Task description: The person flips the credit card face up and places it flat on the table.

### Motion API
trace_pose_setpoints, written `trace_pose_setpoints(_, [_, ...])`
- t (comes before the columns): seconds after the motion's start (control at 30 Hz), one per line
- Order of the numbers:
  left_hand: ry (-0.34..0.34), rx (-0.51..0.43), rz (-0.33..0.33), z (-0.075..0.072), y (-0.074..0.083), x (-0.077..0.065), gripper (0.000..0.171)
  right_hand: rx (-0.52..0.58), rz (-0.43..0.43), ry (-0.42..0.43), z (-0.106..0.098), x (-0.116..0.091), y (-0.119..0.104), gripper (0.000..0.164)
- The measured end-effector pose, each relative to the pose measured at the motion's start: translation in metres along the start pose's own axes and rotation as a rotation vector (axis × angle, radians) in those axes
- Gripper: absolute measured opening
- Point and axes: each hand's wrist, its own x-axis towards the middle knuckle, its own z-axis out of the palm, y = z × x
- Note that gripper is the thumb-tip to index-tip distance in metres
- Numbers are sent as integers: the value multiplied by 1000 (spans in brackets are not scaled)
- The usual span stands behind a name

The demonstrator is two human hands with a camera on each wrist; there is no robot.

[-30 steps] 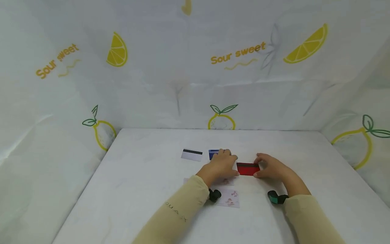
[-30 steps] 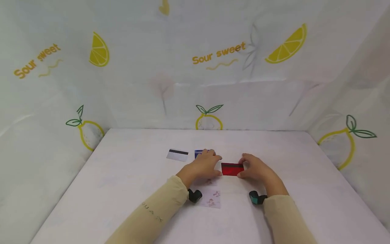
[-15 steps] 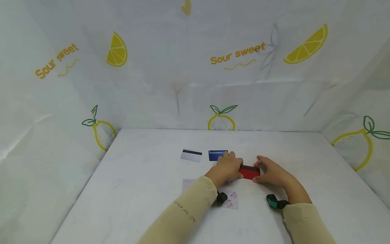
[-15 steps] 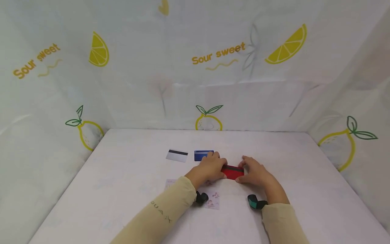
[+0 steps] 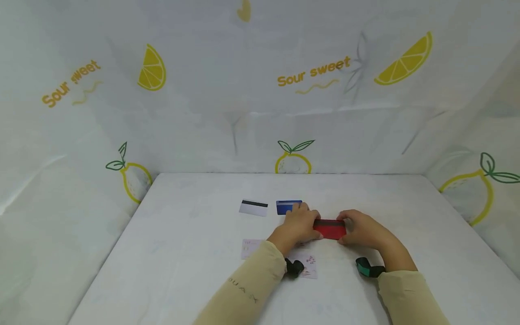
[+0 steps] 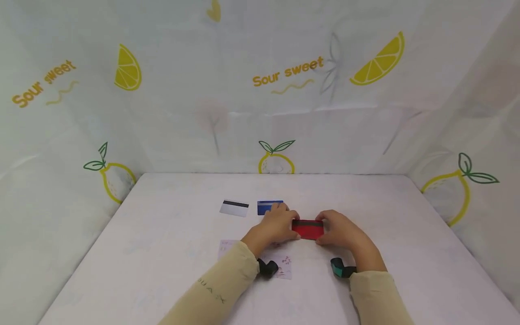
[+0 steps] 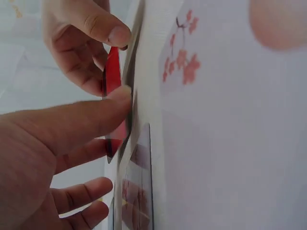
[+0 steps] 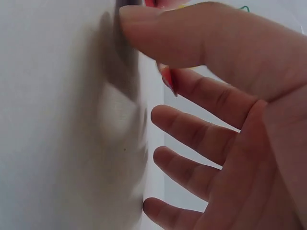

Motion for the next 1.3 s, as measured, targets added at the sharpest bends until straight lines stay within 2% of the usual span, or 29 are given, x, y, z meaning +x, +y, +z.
trace_pose_setpoints(0.2, [19,-95,55,-4,-8,-5,56,52,57,-2,-6,-6,0,62])
trace_pose_setpoints(0.37, [31,-128,79,-7,-11,-3,56,93,71,1,-12,-9,-1,64])
trace_pose_setpoints(0.47, [42,-140,93,-6,-13,-1,55,94,42,10,-13,-9,0,61])
trace_pose_setpoints(0.6, [80,-147,114,-7,-12,-2,52,36,-2,45,-12,-6,-4,57])
trace_pose_setpoints(0.83, [146,-98,164,-8,-6,-6,52,-97,-116,113,-2,0,-25,54])
trace_pose_setpoints(0.97, [162,-90,173,-7,-6,-6,52,-122,-131,128,3,2,-33,54])
trace_pose_setpoints(1.1, [161,-130,179,-8,-8,-7,51,-93,-126,113,3,3,-33,54])
trace_pose_setpoints(1.3, [144,-230,174,-11,-13,-5,69,27,-102,106,-6,-2,-30,56])
